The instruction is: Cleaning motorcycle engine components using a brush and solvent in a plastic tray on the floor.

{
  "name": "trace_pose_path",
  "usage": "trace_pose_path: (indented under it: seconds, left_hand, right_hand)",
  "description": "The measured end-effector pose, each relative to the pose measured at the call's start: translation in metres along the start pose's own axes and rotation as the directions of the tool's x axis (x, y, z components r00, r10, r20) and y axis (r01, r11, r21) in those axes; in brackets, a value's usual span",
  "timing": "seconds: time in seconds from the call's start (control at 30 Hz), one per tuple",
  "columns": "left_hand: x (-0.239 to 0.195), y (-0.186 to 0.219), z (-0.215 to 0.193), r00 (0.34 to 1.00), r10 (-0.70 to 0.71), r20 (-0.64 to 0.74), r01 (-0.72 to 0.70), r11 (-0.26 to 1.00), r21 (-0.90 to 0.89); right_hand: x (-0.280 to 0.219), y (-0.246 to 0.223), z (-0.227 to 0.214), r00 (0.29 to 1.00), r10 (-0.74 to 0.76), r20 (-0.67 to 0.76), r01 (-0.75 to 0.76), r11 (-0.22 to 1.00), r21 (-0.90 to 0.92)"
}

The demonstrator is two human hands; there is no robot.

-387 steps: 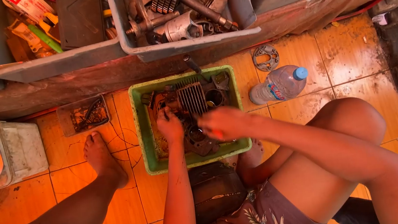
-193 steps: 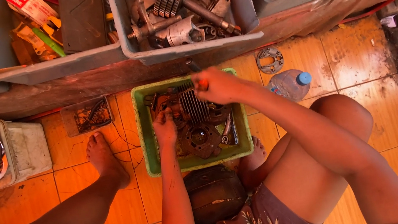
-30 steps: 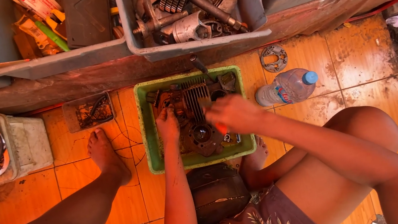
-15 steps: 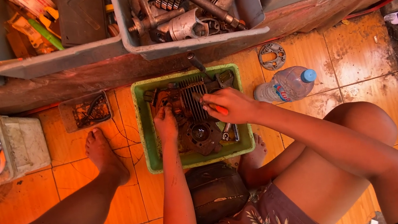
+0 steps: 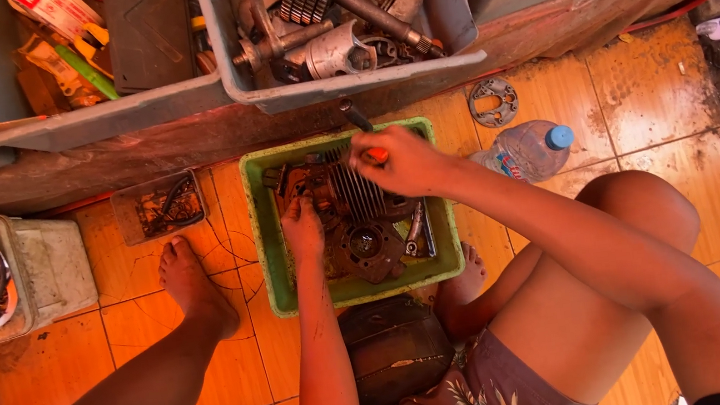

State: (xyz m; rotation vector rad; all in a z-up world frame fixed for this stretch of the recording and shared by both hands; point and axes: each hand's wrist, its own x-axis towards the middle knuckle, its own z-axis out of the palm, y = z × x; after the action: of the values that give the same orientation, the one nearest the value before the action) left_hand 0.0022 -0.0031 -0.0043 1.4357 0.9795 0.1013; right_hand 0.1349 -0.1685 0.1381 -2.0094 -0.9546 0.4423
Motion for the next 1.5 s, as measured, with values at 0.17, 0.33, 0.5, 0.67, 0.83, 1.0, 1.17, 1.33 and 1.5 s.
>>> trace_pose_path:
  seconds: [0.17,0.33,0.5,0.67,0.83,1.0,1.17,1.33,1.5]
  left_hand:
    - [0.013,-0.023,-0.002,1.0,-0.007,-0.003,0.007,1.0,-0.006]
    - [-0.003,0.009,0.002,0.999,0.003,-0.044,-0.005,0.999,-0.045]
    - [-0.033,0.078,0.005,0.993,-0.102,-0.055,0.111,0.973,0.2]
    - [0.071,-0.021,0.007,0.986,-0.161,-0.044,0.167,0.925,0.342]
    - [0.112,-0.05,0.006,0.936,-0.351,-0.014,0.343,0.906,0.25]
    - [0.11,-0.039,-0.001,0.966,-0.257,0.015,0.23,0.886,0.402]
    - [0.051,0.03,-0.017,0.996,-0.058,0.071,0.026,0.918,0.397]
    - [-0.011,0.077,-0.02,0.992,0.086,0.095,-0.104,0.972,0.209]
    - [-0.045,0.12,-0.017,0.982,-0.054,0.179,0.007,0.967,0.254]
  right_hand:
    - [0.007,0.012,-0.007,0.992,0.093,0.082,-0.055,0.923,-0.382]
    - [0.0,0.033,-0.009,0.965,0.159,-0.207,-0.216,0.933,-0.288]
    - [-0.008,0.175,0.066,0.598,0.799,0.073,-0.788,0.568,0.236]
    - [-0.011,0.135,0.073,0.453,0.875,0.168,-0.8,0.316,0.51]
    - [-0.018,0.088,0.075,0.405,0.907,0.113,-0.81,0.299,0.504]
    - [-0.019,0.118,0.102,0.464,0.88,0.1,-0.824,0.387,0.413]
    - [-0.02,0.077,0.083,0.582,0.811,0.057,-0.766,0.523,0.373]
    - [-0.035,0.055,0.07,0.692,0.722,-0.003,-0.687,0.659,0.308]
    - [-0.036,0.067,0.057,0.818,0.57,0.081,-0.561,0.758,0.332]
